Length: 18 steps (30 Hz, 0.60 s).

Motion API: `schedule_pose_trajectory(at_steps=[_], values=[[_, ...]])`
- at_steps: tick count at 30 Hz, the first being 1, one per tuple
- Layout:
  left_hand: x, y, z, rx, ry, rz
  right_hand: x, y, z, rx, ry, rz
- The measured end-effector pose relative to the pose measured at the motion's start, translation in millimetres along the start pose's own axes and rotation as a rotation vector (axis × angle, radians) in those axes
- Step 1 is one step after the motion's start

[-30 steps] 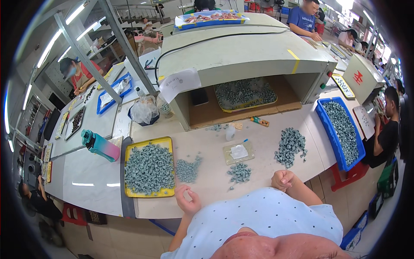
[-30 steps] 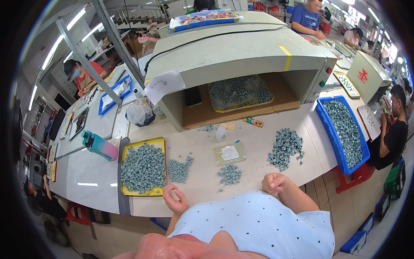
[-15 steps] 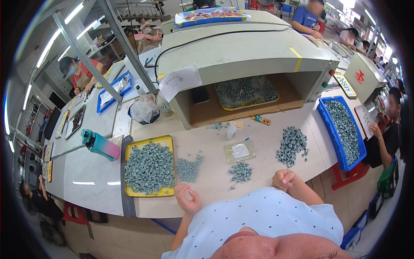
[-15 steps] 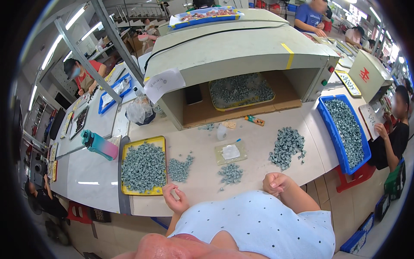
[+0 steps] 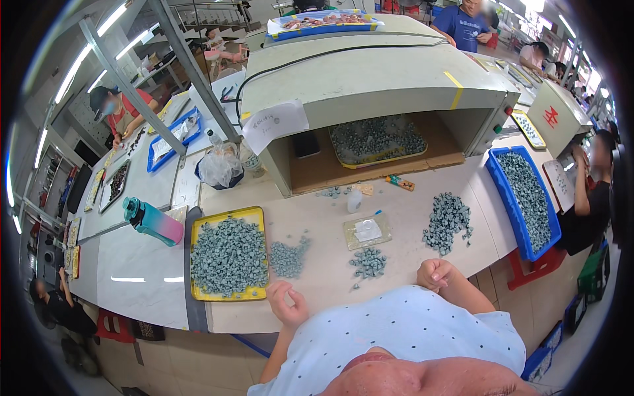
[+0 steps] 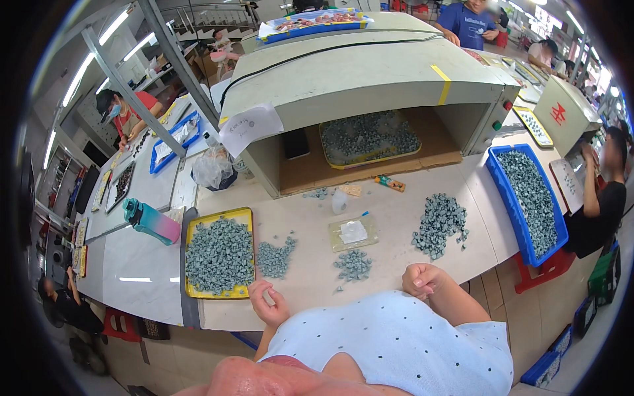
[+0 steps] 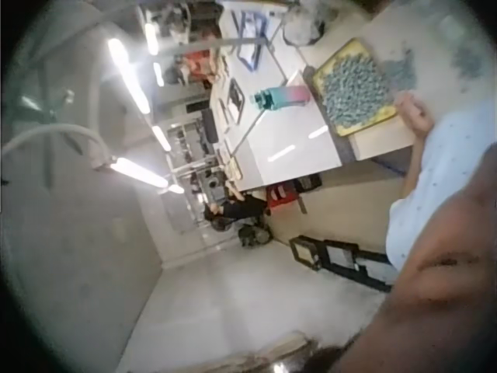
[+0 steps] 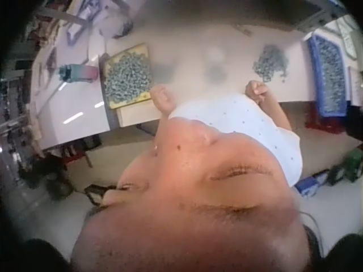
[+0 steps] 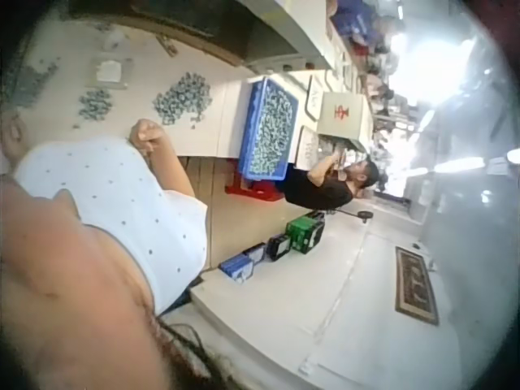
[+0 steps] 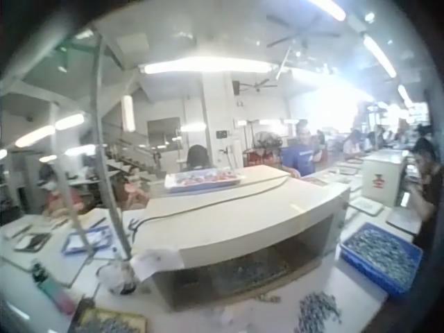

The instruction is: The person assembles small pieces by picking them up, dipping them into adhesive on a sheet, and pressing them together by hand.

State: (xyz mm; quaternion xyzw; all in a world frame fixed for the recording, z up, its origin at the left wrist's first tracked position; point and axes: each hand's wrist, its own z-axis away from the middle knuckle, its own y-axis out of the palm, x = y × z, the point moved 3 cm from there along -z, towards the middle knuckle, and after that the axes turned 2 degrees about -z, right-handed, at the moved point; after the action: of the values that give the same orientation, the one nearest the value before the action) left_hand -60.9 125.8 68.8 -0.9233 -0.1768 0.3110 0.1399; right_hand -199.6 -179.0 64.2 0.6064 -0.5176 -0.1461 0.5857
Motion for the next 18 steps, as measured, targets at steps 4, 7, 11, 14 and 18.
schedule_pose_trajectory(at_steps=[4,7,11,14,18], values=[[-0.5,-0.7,0.8,0.0,-0.005,-0.018,0.4,0.5,-0.1,-0.006,-0.002,-0.001],[-1.2,0.4,0.9,0.004,-0.003,-0.011,0.9,0.1,1.0,-0.002,-0.008,0.006],[-0.5,1.0,0.8,0.003,-0.001,-0.022,1.9,2.5,-0.4,-0.005,0.0,0.019],[-4.4,1.6,-2.0,-0.004,0.001,-0.027,2.1,0.7,0.8,-0.001,0.007,0.017],[-4.3,1.8,-3.8,-0.004,0.007,-0.022,1.1,0.6,1.2,-0.013,0.0,0.037]])
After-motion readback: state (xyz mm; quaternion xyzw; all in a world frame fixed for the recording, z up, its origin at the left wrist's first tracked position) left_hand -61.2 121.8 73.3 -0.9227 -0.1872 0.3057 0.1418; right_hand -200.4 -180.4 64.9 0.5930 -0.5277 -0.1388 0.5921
